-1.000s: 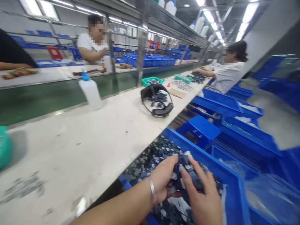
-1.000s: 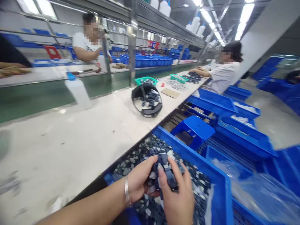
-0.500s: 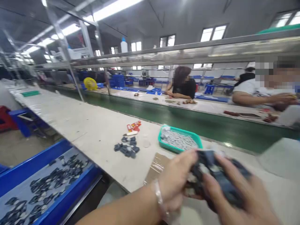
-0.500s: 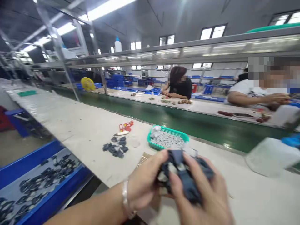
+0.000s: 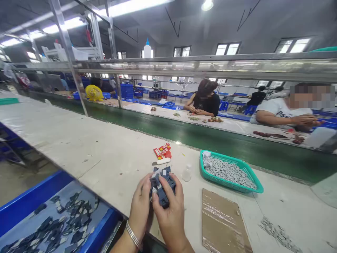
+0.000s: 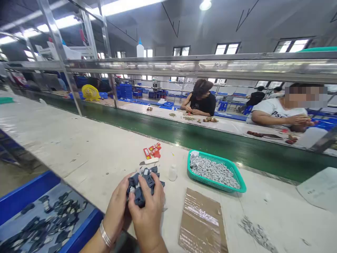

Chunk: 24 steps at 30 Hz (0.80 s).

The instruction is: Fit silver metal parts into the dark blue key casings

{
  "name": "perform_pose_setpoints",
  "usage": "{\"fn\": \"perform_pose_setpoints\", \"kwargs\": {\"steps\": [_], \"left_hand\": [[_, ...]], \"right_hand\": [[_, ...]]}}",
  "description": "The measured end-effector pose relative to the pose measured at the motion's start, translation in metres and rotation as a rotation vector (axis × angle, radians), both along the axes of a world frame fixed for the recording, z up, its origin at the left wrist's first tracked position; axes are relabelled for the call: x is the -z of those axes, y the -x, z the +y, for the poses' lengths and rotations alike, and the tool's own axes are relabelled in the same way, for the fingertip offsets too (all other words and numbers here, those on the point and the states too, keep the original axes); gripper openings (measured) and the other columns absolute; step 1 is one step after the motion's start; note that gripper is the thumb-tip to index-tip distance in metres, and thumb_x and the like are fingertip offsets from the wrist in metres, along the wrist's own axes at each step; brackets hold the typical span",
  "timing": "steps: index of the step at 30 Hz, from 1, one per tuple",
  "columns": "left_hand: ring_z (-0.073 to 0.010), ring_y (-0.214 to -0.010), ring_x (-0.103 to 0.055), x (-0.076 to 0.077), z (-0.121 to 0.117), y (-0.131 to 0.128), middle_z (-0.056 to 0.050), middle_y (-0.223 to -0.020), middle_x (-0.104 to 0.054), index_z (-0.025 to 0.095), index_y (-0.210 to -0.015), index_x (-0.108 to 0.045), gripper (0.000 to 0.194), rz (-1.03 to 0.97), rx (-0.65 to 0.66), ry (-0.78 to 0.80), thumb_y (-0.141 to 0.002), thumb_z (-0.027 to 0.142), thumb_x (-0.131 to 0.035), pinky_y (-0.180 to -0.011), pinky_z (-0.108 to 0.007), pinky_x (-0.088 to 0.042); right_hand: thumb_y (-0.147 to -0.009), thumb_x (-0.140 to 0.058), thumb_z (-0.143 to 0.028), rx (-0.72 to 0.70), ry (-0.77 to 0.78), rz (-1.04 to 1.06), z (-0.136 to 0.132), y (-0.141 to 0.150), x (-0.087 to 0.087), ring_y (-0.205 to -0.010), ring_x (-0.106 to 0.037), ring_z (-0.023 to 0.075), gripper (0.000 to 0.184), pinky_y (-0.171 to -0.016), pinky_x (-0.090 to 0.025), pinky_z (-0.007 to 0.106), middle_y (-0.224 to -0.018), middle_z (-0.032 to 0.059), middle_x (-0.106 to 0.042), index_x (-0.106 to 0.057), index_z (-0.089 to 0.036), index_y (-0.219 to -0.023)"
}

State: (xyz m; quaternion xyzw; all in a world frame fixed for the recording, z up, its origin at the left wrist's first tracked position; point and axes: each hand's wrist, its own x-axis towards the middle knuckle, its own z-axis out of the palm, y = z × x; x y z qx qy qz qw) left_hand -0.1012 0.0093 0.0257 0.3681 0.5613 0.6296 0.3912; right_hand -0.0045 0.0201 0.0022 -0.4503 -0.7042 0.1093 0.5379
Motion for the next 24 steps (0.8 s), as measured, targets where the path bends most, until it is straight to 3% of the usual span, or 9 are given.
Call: {"fn": "perform_pose_setpoints", "kwargs": {"steps": [2, 7, 14, 19, 24], "left_hand": [[-0.0223, -0.126, -0.040, 0.008, 0.006, 0.002, -0.006, -0.128, -0.051, 0.022, -0.112, -0.056, 0.036, 0.131, -0.043, -0.066, -0.088, 0.044, -0.041, -0.111, -0.035, -0.025], [-0.0239, -0.128, -0.033, 0.021, 0.014, 0.003, -0.009, -0.129, -0.044, 0.022, -0.119, -0.049, 0.035, 0.405, -0.041, -0.141, -0.091, 0.038, -0.036, -0.111, -0.046, -0.022], [-0.0295, -0.137, -0.017, 0.027, 0.009, 0.004, -0.008, -0.144, -0.028, 0.029, -0.128, -0.041, 0.039, 0.690, 0.031, -0.183, -0.089, 0.032, -0.042, -0.109, -0.057, -0.018], [-0.0407, -0.137, -0.008, 0.034, 0.002, 0.006, -0.015, -0.148, -0.015, 0.029, -0.137, -0.024, 0.061, 1.005, 0.035, -0.302, -0.084, 0.049, -0.047, -0.103, -0.065, -0.021], [-0.0476, -0.136, -0.006, 0.038, -0.002, 0.000, -0.021, -0.149, -0.010, 0.025, -0.138, -0.022, 0.082, 1.106, 0.063, -0.335, -0.072, 0.055, -0.062, -0.097, -0.068, -0.027]], "right_hand": [[-0.082, -0.055, -0.036, 0.038, 0.024, -0.009, 0.004, 0.003, 0.001, -0.119, -0.044, 0.0284, 0.038, -0.096, -0.042, 0.048, -0.134, 0.0089, -0.039, -0.056, -0.028, -0.120], [-0.084, -0.052, -0.035, 0.092, 0.098, 0.012, 0.013, 0.004, 0.004, -0.121, -0.042, 0.0277, 0.041, -0.098, -0.040, 0.048, -0.134, 0.0094, -0.039, -0.051, -0.026, -0.124], [-0.084, -0.053, -0.038, 0.255, 0.182, 0.192, 0.024, 0.003, -0.001, -0.119, -0.042, 0.0264, 0.052, -0.099, -0.036, 0.046, -0.129, 0.0116, -0.045, -0.038, -0.020, -0.130], [-0.083, -0.053, -0.042, 0.315, 0.242, 0.325, 0.036, -0.006, 0.001, -0.116, -0.045, 0.0256, 0.048, -0.099, -0.036, 0.043, -0.124, 0.0115, -0.049, -0.044, -0.018, -0.123], [-0.082, -0.048, -0.049, 0.335, 0.362, 0.544, 0.040, -0.016, 0.008, -0.111, -0.051, 0.0232, 0.047, -0.094, -0.042, 0.038, -0.118, 0.0133, -0.051, -0.042, -0.016, -0.115]]}}
